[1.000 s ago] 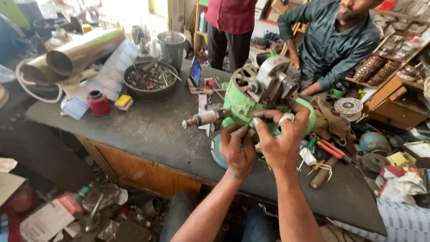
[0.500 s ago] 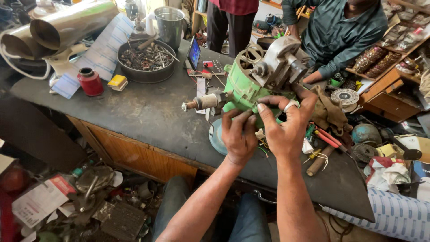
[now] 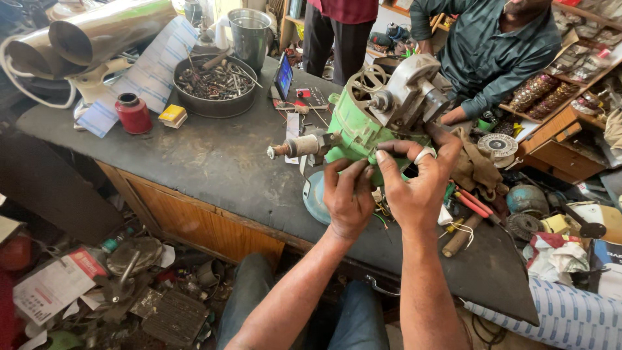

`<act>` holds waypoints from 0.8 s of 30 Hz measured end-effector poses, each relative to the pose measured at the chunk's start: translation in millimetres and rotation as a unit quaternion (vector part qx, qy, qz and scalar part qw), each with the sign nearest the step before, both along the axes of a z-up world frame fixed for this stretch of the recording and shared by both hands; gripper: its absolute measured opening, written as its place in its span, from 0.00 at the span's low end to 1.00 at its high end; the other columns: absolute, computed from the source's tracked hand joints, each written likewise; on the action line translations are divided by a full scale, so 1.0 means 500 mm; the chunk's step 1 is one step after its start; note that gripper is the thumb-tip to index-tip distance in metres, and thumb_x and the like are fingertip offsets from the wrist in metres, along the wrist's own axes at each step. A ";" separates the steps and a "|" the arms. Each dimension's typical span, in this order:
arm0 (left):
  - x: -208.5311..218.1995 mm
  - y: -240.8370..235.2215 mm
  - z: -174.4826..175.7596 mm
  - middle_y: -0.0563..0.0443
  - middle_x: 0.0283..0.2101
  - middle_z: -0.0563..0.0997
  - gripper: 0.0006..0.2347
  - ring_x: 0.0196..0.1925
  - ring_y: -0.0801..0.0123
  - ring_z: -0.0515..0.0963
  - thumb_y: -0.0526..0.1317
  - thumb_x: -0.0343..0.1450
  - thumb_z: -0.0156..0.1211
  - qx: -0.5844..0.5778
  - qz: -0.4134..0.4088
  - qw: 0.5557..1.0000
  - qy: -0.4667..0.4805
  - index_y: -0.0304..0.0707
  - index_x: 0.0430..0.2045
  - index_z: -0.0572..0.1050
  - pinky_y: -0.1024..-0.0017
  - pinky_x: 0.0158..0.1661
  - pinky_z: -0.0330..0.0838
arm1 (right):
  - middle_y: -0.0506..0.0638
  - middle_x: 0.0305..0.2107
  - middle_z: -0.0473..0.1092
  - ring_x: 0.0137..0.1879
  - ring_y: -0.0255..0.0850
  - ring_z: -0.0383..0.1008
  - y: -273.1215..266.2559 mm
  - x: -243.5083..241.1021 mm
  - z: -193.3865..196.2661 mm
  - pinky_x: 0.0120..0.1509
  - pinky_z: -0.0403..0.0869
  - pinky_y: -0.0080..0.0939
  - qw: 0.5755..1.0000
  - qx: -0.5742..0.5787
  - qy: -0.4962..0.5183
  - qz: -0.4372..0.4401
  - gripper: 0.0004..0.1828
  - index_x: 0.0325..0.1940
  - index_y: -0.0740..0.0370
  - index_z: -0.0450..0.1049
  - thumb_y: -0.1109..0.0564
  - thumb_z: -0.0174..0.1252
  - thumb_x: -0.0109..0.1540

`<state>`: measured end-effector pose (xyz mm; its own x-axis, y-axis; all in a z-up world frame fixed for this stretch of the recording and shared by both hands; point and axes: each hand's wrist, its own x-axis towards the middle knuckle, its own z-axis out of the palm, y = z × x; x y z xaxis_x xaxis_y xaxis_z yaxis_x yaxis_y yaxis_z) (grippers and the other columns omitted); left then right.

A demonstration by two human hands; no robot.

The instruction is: The person repairs a green electric motor on a cluttered workbench. They use a screwdriver to remove screws from the motor casing, then use a hammer to tap and loosen internal components. The person manipulates wires and parts of the motor throughout the process.

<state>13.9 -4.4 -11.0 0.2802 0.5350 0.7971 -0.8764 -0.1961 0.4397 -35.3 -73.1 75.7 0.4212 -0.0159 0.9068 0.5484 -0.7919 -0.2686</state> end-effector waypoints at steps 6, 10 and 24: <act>-0.007 0.004 0.004 0.38 0.45 0.75 0.10 0.40 0.58 0.80 0.26 0.71 0.65 0.009 -0.023 1.000 -0.009 0.31 0.45 0.78 0.67 0.37 0.77 | 0.57 0.59 0.59 0.72 0.52 0.61 0.002 -0.004 0.000 0.79 0.60 0.50 1.000 0.006 0.014 -0.007 0.07 0.42 0.59 0.83 0.60 0.69 0.60; -0.006 0.001 0.011 0.38 0.45 0.73 0.13 0.35 0.60 0.79 0.28 0.66 0.67 -0.028 -0.078 0.996 0.012 0.31 0.43 0.75 0.68 0.33 0.76 | 0.57 0.60 0.59 0.73 0.53 0.60 -0.001 -0.006 0.001 0.79 0.59 0.50 1.000 0.005 0.010 0.005 0.06 0.42 0.59 0.83 0.61 0.67 0.60; 0.010 -0.015 -0.012 0.36 0.46 0.75 0.11 0.36 0.57 0.80 0.30 0.67 0.69 -0.052 -0.098 0.993 0.033 0.31 0.40 0.75 0.69 0.33 0.77 | 0.55 0.59 0.58 0.72 0.50 0.62 -0.010 0.011 -0.018 0.78 0.63 0.46 1.000 0.019 0.004 0.023 0.09 0.39 0.62 0.81 0.57 0.76 0.62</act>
